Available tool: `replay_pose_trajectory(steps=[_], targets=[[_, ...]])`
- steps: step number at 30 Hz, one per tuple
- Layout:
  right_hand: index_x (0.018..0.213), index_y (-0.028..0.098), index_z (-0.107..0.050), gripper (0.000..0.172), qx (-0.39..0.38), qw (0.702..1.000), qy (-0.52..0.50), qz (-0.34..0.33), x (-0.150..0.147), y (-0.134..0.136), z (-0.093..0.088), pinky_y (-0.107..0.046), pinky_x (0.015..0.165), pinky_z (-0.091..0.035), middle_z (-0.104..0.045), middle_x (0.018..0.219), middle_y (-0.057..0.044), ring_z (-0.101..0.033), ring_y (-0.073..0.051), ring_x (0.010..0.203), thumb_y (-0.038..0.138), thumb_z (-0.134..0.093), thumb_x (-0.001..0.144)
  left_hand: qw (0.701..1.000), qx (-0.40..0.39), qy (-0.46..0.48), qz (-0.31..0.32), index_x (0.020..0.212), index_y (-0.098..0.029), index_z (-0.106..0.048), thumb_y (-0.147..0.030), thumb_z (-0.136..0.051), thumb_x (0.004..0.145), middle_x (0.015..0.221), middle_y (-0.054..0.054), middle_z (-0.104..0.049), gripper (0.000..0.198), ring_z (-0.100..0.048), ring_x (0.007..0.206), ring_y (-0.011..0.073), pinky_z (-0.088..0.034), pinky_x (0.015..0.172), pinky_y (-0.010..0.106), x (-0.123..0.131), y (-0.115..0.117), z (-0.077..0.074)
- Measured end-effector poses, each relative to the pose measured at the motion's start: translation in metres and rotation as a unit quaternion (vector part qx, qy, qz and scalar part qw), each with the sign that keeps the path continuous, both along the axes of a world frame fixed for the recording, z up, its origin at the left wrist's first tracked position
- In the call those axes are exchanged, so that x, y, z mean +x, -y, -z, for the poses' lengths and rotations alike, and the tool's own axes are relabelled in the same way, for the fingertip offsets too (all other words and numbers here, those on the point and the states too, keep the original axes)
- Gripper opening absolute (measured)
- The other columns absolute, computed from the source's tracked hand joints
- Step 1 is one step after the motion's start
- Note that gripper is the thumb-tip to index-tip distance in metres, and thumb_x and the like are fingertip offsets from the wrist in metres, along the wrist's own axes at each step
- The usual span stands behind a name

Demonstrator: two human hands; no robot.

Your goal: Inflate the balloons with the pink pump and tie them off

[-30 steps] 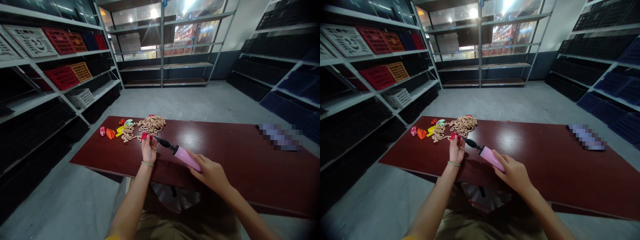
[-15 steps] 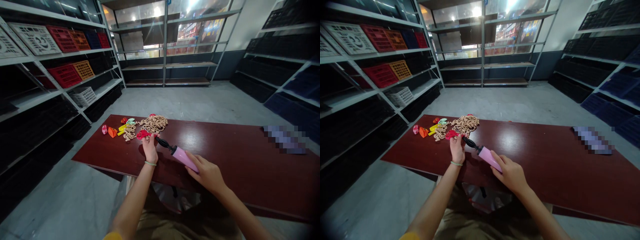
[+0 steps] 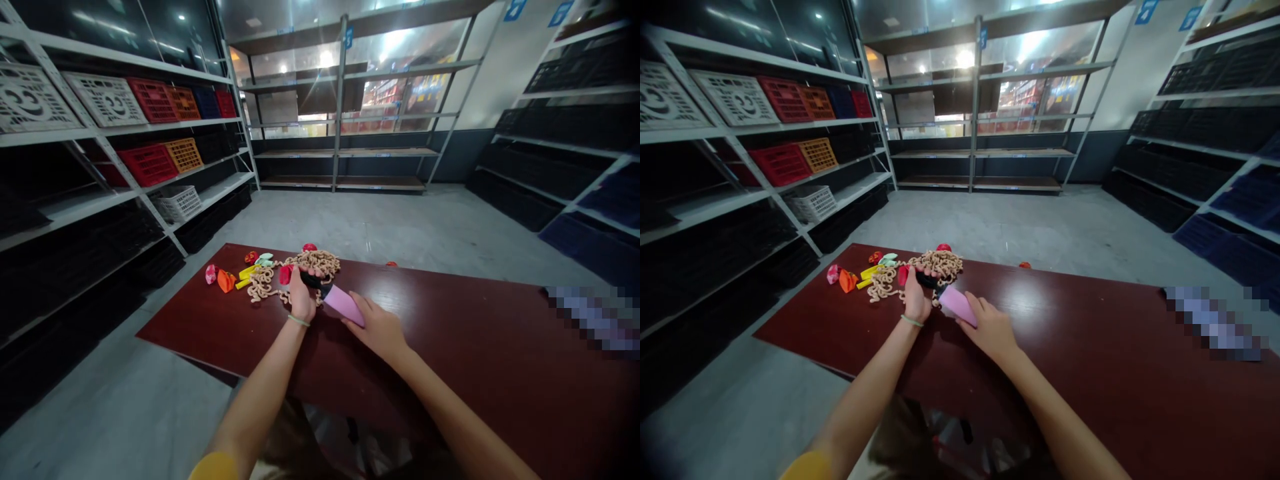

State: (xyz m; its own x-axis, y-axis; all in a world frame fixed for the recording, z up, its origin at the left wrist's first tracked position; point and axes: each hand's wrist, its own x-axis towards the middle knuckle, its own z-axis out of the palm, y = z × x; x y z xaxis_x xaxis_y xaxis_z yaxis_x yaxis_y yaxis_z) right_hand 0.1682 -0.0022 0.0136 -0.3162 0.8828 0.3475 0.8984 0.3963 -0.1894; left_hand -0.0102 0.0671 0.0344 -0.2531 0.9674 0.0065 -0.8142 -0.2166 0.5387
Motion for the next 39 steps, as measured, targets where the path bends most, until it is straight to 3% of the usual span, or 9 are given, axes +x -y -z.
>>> replay_pose_trajectory(steps=[7,11,17,24,31,39], targets=[[0.147,0.020,-0.035,0.059,0.020,1.000,0.002,-0.023,0.001,0.012,0.016,-0.032,0.069,-0.051,-0.066,0.117,-0.011,-0.067,-0.025,0.093,0.045,-0.048,0.095,1.000,0.010,0.001,-0.021,0.105,-0.025,-0.051,-0.040,-0.054,0.092,0.064,-0.005,-0.047,0.020,-0.047,0.049,0.0107,-0.042,0.048,0.023,0.002,0.008,0.004],[0.149,0.021,-0.030,0.061,0.014,0.999,0.000,-0.045,-0.009,0.015,0.016,-0.033,0.072,-0.052,-0.066,0.116,-0.011,-0.066,-0.025,0.095,0.042,-0.049,0.095,0.999,-0.010,0.018,-0.027,0.086,-0.023,-0.047,-0.041,-0.054,0.091,0.059,-0.006,-0.040,0.020,-0.040,0.043,0.0088,-0.032,0.040,0.020,-0.007,0.007,0.001],[0.147,0.019,-0.034,0.058,-0.004,0.996,0.001,-0.090,-0.014,0.014,0.010,-0.037,0.079,-0.053,-0.064,0.116,-0.012,-0.064,-0.026,0.099,0.036,-0.050,0.094,0.991,-0.067,0.008,-0.115,0.077,-0.022,-0.040,-0.038,-0.050,0.092,0.055,-0.007,-0.035,0.024,-0.033,0.037,0.0070,-0.022,0.035,0.020,-0.039,0.000,-0.009],[0.148,0.021,-0.035,0.061,-0.026,0.993,0.022,-0.117,0.033,0.027,0.008,-0.037,0.079,-0.052,-0.066,0.107,-0.010,-0.064,-0.024,0.091,0.024,-0.053,0.090,0.981,-0.081,0.020,-0.172,0.077,-0.022,-0.039,-0.038,-0.050,0.092,0.055,-0.008,-0.034,0.024,-0.032,0.036,0.0059,-0.023,0.036,0.019,-0.063,0.000,-0.011],[0.152,0.029,-0.028,0.063,0.009,0.995,0.074,-0.072,0.073,0.065,0.000,-0.035,0.071,-0.053,-0.066,0.108,-0.009,-0.065,-0.023,0.085,0.031,-0.051,0.093,0.989,-0.061,0.039,-0.131,0.077,-0.022,-0.041,-0.035,-0.049,0.093,0.056,-0.007,-0.034,0.022,-0.033,0.038,0.0066,-0.024,0.036,0.019,-0.053,0.003,-0.008],[0.155,0.031,-0.021,0.069,0.017,0.998,0.048,-0.030,0.036,0.077,0.004,-0.025,0.052,-0.048,-0.068,0.094,-0.004,-0.068,-0.020,0.074,0.035,-0.050,0.092,0.997,-0.036,0.040,-0.053,0.078,-0.022,-0.041,-0.037,-0.053,0.091,0.057,-0.007,-0.034,0.023,-0.031,0.038,0.0062,-0.022,0.036,0.018,-0.033,0.007,0.000]])
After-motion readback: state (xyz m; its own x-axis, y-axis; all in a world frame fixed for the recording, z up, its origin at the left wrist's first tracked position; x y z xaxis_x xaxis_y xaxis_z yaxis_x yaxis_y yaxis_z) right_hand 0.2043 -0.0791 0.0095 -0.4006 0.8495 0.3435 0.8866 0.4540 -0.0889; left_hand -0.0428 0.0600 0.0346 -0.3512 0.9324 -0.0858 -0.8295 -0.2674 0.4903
